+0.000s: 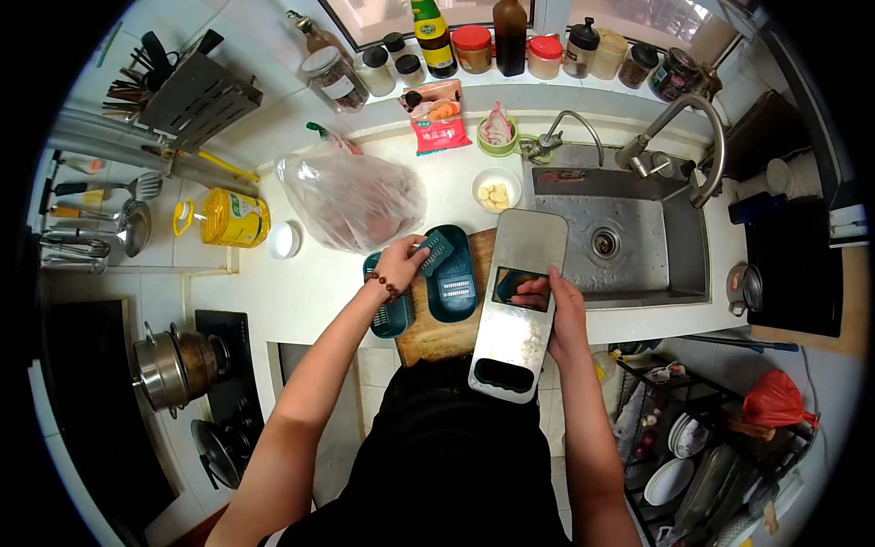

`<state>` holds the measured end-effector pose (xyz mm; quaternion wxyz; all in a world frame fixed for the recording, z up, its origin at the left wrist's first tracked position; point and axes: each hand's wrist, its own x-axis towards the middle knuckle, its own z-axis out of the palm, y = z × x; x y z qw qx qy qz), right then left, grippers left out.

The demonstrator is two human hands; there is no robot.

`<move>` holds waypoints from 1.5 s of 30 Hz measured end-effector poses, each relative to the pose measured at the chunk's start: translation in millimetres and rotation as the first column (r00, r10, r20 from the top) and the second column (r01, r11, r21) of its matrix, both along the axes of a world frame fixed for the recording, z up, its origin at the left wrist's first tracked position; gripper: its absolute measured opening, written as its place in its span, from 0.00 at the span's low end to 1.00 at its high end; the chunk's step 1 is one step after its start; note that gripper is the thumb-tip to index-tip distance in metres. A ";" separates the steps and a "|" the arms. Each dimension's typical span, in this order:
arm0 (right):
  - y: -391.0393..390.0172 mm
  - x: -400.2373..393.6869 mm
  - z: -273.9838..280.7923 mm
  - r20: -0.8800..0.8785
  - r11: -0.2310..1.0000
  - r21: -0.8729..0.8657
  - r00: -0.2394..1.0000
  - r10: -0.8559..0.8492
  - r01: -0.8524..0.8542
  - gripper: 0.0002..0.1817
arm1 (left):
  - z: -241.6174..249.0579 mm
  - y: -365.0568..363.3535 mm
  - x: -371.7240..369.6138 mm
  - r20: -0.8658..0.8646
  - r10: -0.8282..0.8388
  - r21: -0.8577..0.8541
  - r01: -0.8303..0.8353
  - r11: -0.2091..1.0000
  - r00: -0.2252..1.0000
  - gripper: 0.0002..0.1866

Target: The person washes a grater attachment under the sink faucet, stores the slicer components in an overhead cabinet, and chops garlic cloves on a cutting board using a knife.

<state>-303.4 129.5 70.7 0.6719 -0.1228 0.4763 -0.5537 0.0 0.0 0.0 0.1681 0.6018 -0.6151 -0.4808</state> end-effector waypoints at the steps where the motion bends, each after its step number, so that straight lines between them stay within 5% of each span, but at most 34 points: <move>1: 0.3 -0.7 -0.3 -0.006 1.000 0.001 1.000 -0.001 0.001 0.20 | 3.5 3.0 -1.2 0.014 -0.014 -0.023 0.014 1.000 1.000 0.16; 6: 11.1 -0.6 8.1 -0.011 0.999 0.041 1.000 -0.013 0.013 0.21 | 18.0 24.5 -6.6 -0.056 -0.057 0.013 0.058 0.998 0.997 0.16; 8: 4.3 3.1 7.1 -0.010 1.000 0.005 1.000 -0.004 0.004 0.21 | 66.4 28.9 -17.4 -0.241 0.072 0.139 -0.039 0.990 0.968 0.16; 12: -5.7 11.6 18.1 -0.008 0.999 -0.028 1.000 0.018 -0.019 0.22 | 106.6 48.6 -30.5 -0.492 0.041 0.024 -0.033 0.999 0.869 0.14; 19: -15.3 27.7 38.5 0.008 0.996 -0.057 0.997 0.071 -0.071 0.23 | 151.1 72.4 -37.7 -0.447 -0.038 -0.019 0.033 0.999 0.894 0.14; 27: -18.5 44.0 56.5 0.052 0.979 -0.108 0.983 0.178 -0.172 0.27 | 154.2 75.1 -40.3 -0.620 0.015 -0.072 -0.076 0.995 0.784 0.11; 29: -18.9 47.2 61.0 0.026 0.979 -0.098 0.983 0.182 -0.179 0.27 | 155.3 74.5 -38.8 -0.769 0.110 0.067 -0.091 0.994 0.630 0.12; 39: -18.5 48.7 64.5 0.001 0.964 -0.131 0.973 0.233 -0.231 0.27 | 172.8 74.8 -34.5 -0.774 0.111 0.089 -0.066 0.994 0.623 0.10; 41: -18.3 50.2 68.8 0.018 0.969 -0.137 0.977 0.212 -0.207 0.27 | 180.6 79.8 -30.8 -0.494 -0.118 -0.399 -0.105 0.911 0.861 0.13; 42: -18.7 50.2 67.4 0.019 0.969 -0.137 0.977 0.212 -0.208 0.27 | 195.6 77.2 -25.5 -0.306 -0.286 -0.704 -0.014 0.710 0.908 0.11; 43: -18.1 50.0 64.3 0.006 0.968 -0.143 0.978 0.209 -0.206 0.27 | 201.6 75.2 -21.1 -0.305 -0.285 -0.701 -0.012 0.713 0.909 0.11; 45: -17.2 48.4 61.5 -0.008 0.968 -0.149 0.979 0.205 -0.204 0.27 | 206.5 71.8 -16.6 -0.012 -0.393 -0.934 0.130 0.333 0.919 0.10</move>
